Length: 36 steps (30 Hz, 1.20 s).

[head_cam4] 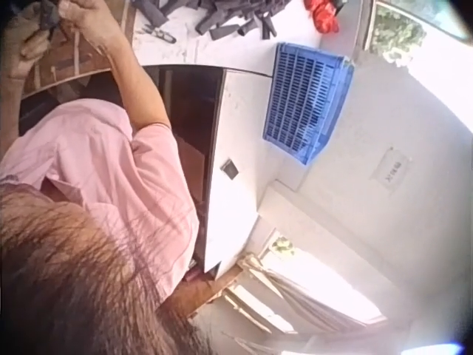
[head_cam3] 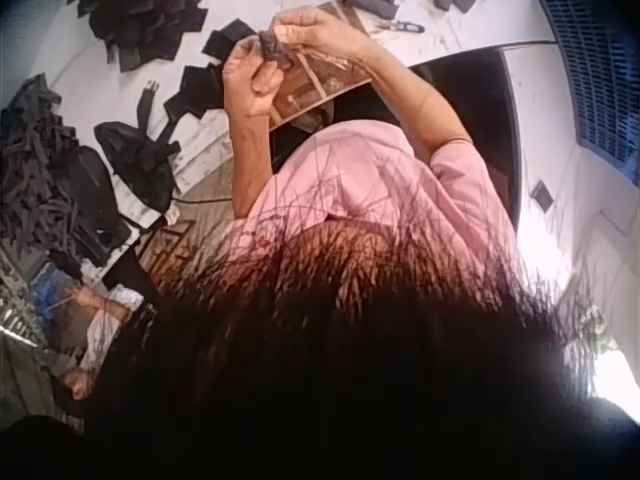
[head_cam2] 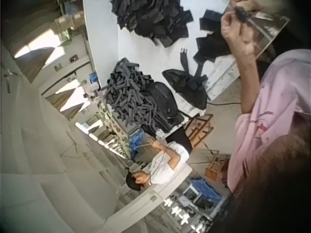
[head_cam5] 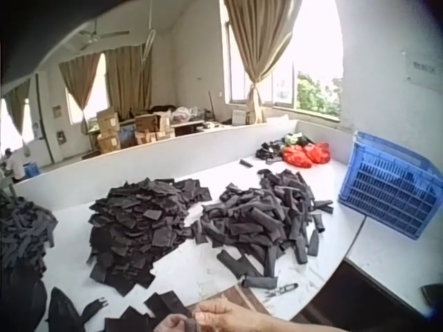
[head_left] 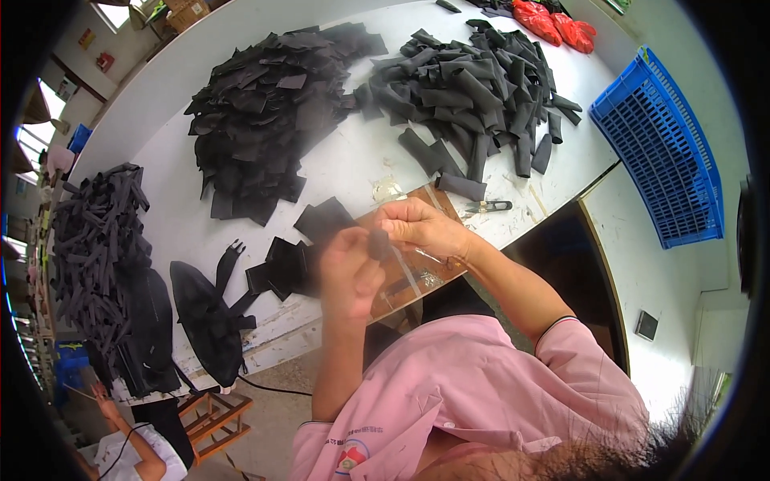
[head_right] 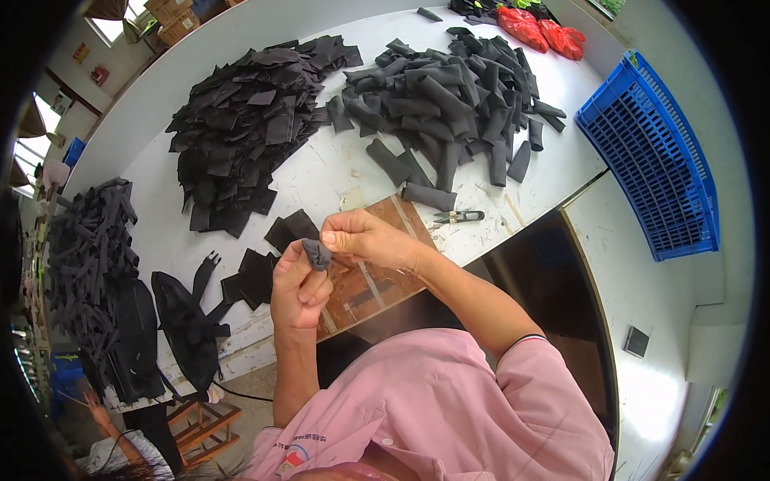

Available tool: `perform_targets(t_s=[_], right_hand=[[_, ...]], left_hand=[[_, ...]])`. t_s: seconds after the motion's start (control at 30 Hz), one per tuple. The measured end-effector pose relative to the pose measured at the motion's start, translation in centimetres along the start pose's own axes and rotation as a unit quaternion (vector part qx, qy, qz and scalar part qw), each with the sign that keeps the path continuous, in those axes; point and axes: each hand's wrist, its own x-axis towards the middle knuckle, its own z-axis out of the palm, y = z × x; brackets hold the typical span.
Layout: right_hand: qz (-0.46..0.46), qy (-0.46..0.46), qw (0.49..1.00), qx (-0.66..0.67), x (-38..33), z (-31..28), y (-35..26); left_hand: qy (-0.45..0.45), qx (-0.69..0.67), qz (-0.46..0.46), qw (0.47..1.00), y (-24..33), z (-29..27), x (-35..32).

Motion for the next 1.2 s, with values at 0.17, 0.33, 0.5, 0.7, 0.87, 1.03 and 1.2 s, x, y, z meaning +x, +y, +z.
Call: perform_targets(t_s=[0.17,0.33,0.5,0.7,0.87,1.03,1.2], right_hand=[[-0.025,0.042,0.994,-0.103,1.0,2.2,-4.2],[0.027,0.017,0.995,-0.099,0.4,-0.7,-0.3],[0.033,0.059,0.997,-0.042,-0.7,-1.0,1.4],[-0.149,0.205,0.898,-0.359,-1.4,1.0,-0.7],[-0.194,0.117,0.78,-0.583,-1.9,3.2,-4.0],[-0.177,0.127,0.724,-0.655,-1.2,1.7,-0.4],[-0.188,0.145,0.794,-0.56,-1.4,1.2,-0.1]], left_hand=[[-0.147,-0.107,0.006,0.983,1.2,0.9,0.4],[-0.117,-0.129,-0.066,0.983,-0.9,-2.6,0.8],[0.025,0.331,0.259,0.907,-2.0,1.4,-0.4],[-0.032,0.616,0.369,0.695,1.3,2.5,-1.1],[-0.003,0.44,0.354,0.825,0.9,2.7,-0.9],[0.022,0.309,0.257,0.915,-1.5,-0.9,-0.2],[-0.071,0.31,0.244,0.916,0.0,3.8,0.4]])
